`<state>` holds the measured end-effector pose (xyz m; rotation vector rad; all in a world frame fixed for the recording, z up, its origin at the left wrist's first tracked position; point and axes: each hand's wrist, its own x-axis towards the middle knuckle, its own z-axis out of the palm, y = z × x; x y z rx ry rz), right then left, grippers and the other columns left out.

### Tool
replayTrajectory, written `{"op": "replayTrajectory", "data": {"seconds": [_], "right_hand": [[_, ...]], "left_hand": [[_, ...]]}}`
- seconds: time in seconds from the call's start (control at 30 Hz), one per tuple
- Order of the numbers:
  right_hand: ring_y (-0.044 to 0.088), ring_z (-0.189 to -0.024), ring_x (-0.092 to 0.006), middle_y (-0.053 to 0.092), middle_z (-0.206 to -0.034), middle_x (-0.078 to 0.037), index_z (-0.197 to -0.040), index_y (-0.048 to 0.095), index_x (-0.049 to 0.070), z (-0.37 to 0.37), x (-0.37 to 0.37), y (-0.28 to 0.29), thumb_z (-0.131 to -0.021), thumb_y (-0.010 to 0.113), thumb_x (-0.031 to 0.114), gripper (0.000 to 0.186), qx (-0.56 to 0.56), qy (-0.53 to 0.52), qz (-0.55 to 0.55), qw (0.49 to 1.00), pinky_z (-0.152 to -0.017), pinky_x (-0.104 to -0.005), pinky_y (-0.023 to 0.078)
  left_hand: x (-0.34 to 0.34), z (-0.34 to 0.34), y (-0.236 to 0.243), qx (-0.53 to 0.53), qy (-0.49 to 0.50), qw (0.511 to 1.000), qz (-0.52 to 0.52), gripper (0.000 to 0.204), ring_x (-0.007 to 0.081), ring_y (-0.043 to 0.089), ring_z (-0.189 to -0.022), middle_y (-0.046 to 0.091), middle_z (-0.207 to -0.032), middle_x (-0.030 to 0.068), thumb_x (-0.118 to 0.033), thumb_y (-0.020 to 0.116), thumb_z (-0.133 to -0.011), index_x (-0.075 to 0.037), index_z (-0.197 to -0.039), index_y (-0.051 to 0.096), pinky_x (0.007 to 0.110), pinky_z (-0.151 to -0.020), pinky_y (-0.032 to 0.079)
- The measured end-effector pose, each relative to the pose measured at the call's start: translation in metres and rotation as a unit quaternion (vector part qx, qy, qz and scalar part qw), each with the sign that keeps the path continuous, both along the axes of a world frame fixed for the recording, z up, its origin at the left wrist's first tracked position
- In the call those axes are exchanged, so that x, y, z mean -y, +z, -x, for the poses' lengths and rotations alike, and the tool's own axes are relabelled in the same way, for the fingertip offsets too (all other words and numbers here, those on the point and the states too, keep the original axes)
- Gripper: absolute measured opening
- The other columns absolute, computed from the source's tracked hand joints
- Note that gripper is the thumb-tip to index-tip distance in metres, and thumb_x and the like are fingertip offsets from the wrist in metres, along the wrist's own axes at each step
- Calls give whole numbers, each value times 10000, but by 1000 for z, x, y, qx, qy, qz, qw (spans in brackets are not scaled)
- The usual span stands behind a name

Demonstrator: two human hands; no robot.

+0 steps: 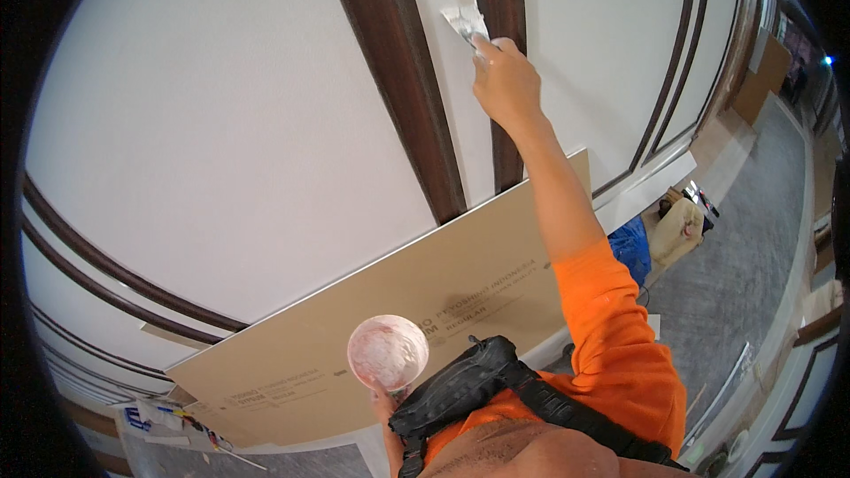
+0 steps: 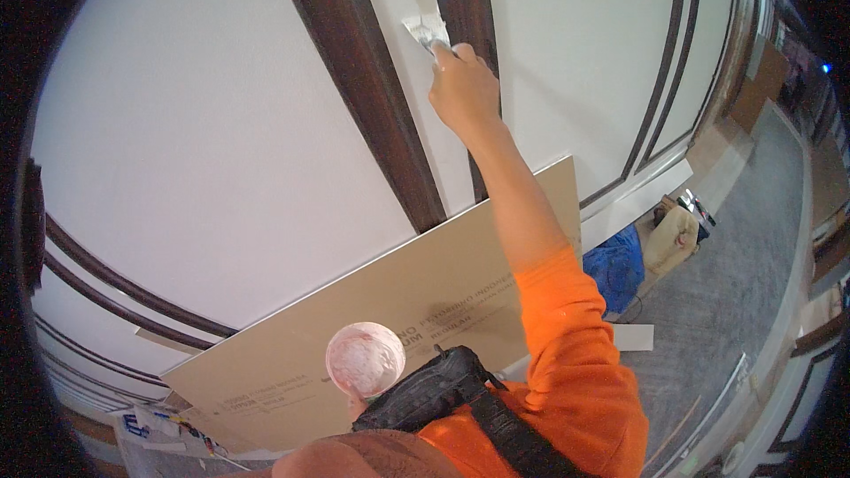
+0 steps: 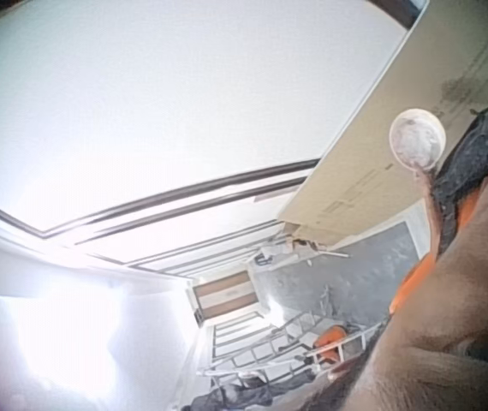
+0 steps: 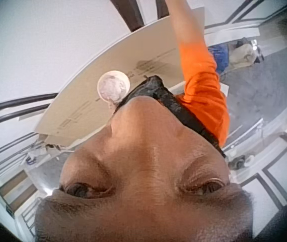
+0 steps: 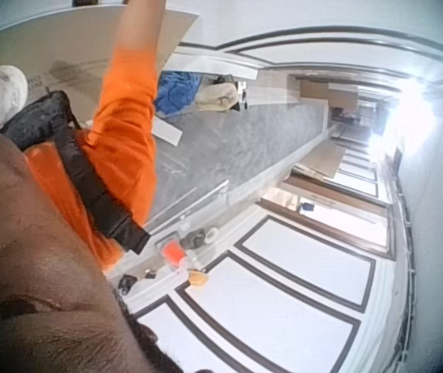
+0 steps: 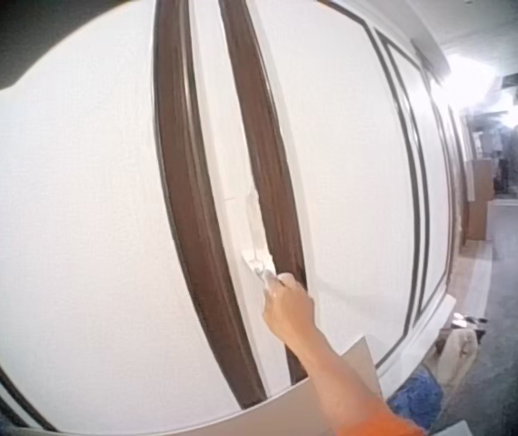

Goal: The person applies joint compound to the seams of a ceiling using a putty knife. They scoop the compound from a small bucket and spread it along the joints between ceiling panels. Later, they mix more compound in the bucket and continue the application.

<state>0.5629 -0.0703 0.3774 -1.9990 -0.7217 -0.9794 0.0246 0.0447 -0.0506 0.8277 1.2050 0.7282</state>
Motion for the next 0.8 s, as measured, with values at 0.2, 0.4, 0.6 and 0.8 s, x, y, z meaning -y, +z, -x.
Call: {"op": "replayTrajectory", "data": {"seconds": [0.2, 0.4, 0.6, 0.8], "right_hand": [[693, -1047, -353, 694, -1172, -143, -1270, 732, 131, -21, 8, 57, -979, 655, 209, 311, 126, 34, -95, 987, -891, -456, 560], [696, -1058, -354, 693, -1183, -152, -1290, 727, 140, -33, -10, 103, -985, 643, 216, 326, 141, 29, -80, 986, -896, -482, 561], [695, -1054, -377, 680, -1204, -174, -1322, 711, 140, -35, -9, 108, -992, 626, 227, 351, 108, -3, -39, 993, -911, -502, 555], [691, -1027, -396, 676, -1173, -176, -1328, 700, 134, -22, 5, 89, -996, 614, 216, 353, 77, -6, 14, 997, -903, -517, 551]], "left_hand": [[7, -2, 5, -46, -35, 998, -29, 807, 355, 745, -844, 704, -1096, 240, -633, 589, -1001, 89, -1351, 503, 437, -673, 666], [10, -2, 14, -49, 19, 999, 8, 850, 356, 738, -934, 675, -1197, 239, -655, 615, -975, 81, -1384, 496, 453, -703, 668], [15, -10, 21, -32, 15, 999, 8, 857, 362, 727, -998, 648, -1264, 228, -658, 622, -969, 70, -1401, 485, 473, -732, 670], [18, -13, 34, -53, -30, 998, -17, 842, 358, 741, -902, 680, -1164, 245, -659, 607, -976, 74, -1373, 490, 469, -701, 670]]}}
